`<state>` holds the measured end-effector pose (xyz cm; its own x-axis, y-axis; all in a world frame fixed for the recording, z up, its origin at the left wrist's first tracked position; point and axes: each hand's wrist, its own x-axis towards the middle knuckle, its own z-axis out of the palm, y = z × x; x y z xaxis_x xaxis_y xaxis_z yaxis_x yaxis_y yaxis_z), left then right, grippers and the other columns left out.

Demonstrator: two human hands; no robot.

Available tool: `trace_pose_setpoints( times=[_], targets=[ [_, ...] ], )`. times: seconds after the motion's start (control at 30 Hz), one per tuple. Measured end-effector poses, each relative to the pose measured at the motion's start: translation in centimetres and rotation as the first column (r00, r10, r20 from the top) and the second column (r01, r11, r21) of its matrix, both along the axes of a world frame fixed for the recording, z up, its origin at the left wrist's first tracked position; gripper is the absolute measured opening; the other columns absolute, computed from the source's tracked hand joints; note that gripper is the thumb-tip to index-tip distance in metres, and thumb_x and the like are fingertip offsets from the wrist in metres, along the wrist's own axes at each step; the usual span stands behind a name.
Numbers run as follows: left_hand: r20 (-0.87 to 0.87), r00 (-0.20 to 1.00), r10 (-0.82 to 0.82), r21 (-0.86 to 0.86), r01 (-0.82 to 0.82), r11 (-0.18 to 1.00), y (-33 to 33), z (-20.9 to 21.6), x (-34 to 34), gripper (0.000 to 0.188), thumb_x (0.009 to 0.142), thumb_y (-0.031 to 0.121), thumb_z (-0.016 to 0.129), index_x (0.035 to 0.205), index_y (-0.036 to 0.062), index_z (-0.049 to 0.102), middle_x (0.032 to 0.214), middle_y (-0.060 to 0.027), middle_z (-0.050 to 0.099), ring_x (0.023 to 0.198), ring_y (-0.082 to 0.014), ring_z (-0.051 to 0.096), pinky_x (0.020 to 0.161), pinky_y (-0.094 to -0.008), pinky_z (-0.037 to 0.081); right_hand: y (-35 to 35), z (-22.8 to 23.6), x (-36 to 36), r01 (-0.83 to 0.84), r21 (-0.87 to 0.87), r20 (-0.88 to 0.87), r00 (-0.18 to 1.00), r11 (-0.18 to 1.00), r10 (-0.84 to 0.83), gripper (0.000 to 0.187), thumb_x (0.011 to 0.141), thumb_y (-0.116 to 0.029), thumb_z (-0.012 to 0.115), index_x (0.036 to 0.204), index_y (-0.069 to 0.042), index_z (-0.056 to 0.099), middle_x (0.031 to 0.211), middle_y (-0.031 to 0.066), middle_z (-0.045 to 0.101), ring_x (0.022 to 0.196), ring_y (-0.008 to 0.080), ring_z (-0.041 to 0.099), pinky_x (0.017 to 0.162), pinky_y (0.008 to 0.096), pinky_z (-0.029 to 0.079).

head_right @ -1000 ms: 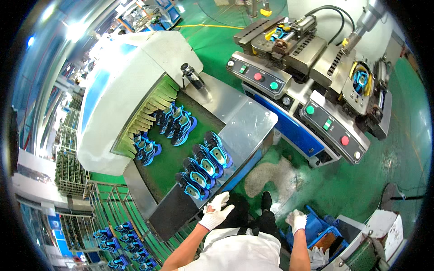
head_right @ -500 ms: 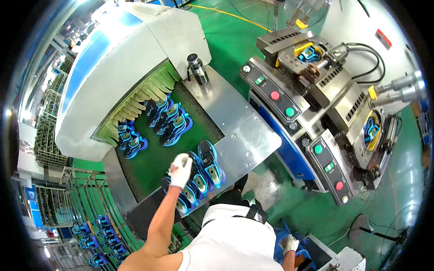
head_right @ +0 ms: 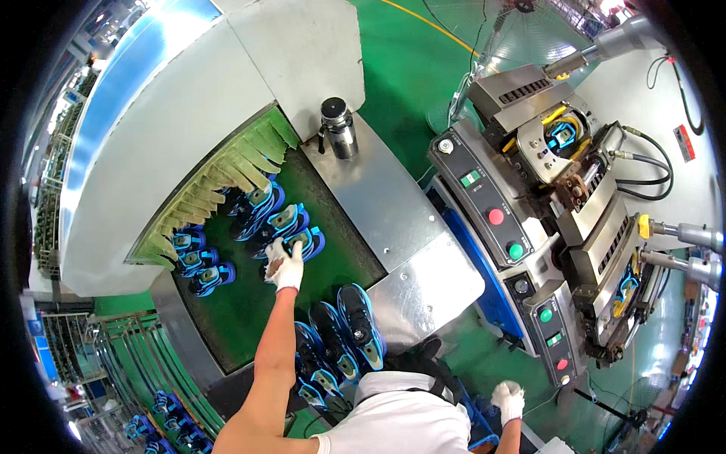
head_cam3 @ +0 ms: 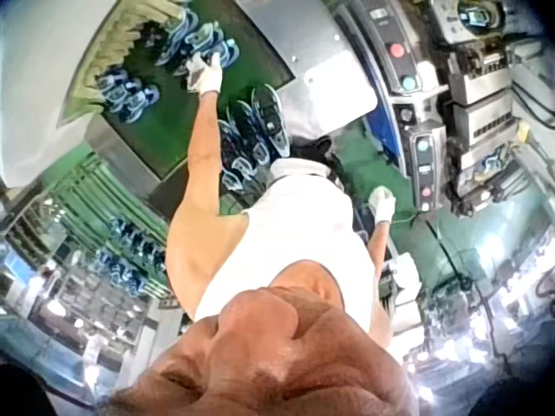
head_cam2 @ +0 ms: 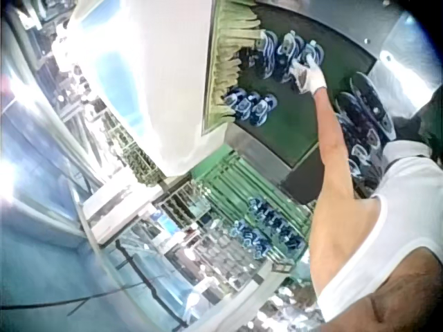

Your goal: The person takes shoes from a conveyor belt, loads them onto shoe pressing machines, removes the pressed shoes, and places them onto another conveyor belt.

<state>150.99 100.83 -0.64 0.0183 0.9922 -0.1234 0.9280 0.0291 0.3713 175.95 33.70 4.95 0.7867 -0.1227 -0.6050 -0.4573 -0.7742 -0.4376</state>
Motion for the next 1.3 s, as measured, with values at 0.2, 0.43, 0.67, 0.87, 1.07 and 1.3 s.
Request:
trace_pose_setpoints(
  times=[0.2, 0.43, 0.67, 0.87, 1.07, 1.3],
  targets=[
    [0.150, 0.968, -0.201, 0.213, 0.167, 0.963, -0.1, -2.7, -4.4, 0.032, 0.095, 0.030, 0.064, 0.121, 0.0114, 0.062, 0.125, -0.0184, 0.060, 0.108, -0.0411, 0.063, 0.091, -0.0527, 0.051, 18.3, 5.6, 2.4, -0.506, 0.105, 0.094, 0.862, 0.856, 0.498, 0.041, 0.091, -0.033, 0.069, 0.118, -0.002, 0.069, 0.114, 0.0132, 0.073, 0.106, 0.0255, 0.069, 0.095, 0.0360, 0.053],
    [0.302, 0.671, -0.677, 0.351, 0.582, 0.733, -9.7, 13.1, 3.9, 0.023, 0.079, 0.006, 0.075, 0.102, 0.0051, 0.070, 0.103, -0.0135, 0.068, 0.096, -0.0321, 0.067, 0.085, -0.0408, 0.055, 37.2, 15.7, -0.8, -0.926, 0.264, 0.451, 0.366, 0.270, 0.814, 0.060, 0.084, -0.033, 0.073, 0.132, -0.001, 0.057, 0.118, 0.0198, 0.070, 0.112, 0.0337, 0.068, 0.099, 0.0385, 0.051],
    [0.258, 0.184, -0.949, 0.461, 0.839, 0.288, -16.9, 23.2, 16.7, 0.031, 0.076, 0.010, 0.081, 0.105, 0.0061, 0.069, 0.105, -0.0132, 0.070, 0.098, -0.0304, 0.070, 0.081, -0.0398, 0.058, 38.0, 10.9, 3.6, -0.907, 0.377, 0.633, 0.400, 0.187, 0.663, 0.051, 0.081, -0.021, 0.067, 0.127, -0.002, 0.055, 0.107, 0.0261, 0.068, 0.099, 0.0446, 0.067, 0.084, 0.0492, 0.055],
    [0.165, -0.055, -0.985, 0.720, 0.689, 0.082, -20.1, 32.5, 30.6, 0.061, 0.076, 0.008, 0.085, 0.130, 0.0004, 0.058, 0.127, -0.0187, 0.060, 0.105, -0.0338, 0.066, 0.089, -0.0416, 0.056, 24.3, 16.5, 13.8, -0.258, 0.713, -0.132, 0.863, 0.652, 0.487, 0.051, 0.074, -0.038, 0.088, 0.102, 0.000, 0.069, 0.097, 0.0092, 0.070, 0.085, 0.0183, 0.067, 0.077, 0.0344, 0.054],
    [0.280, 0.110, -0.954, 0.562, 0.787, 0.255, -15.4, 29.8, 48.4, 0.057, 0.084, 0.016, 0.077, 0.134, -0.0003, 0.055, 0.130, -0.0205, 0.058, 0.120, -0.0331, 0.058, 0.103, -0.0409, 0.047, 14.5, 19.7, 18.3, 0.324, 0.911, -0.346, 0.937, 0.257, 0.047, 0.062, 0.078, -0.008, 0.081, 0.135, -0.002, 0.057, 0.108, 0.0054, 0.070, 0.084, 0.0141, 0.067, 0.074, 0.0300, 0.057],
    [0.105, 0.278, -0.955, 0.370, 0.880, 0.297, -10.7, 20.3, 70.1, 0.084, 0.082, 0.042, 0.075, 0.148, 0.0025, 0.041, 0.144, -0.0277, 0.048, 0.134, -0.0419, 0.048, 0.112, -0.0469, 0.039, 11.2, 21.2, 20.5, 0.378, 0.920, -0.327, 0.884, 0.101, -0.335, 0.064, 0.075, 0.002, 0.072, 0.137, 0.002, 0.054, 0.109, 0.0104, 0.071, 0.085, 0.0195, 0.070, 0.073, 0.0327, 0.060]
  ],
)
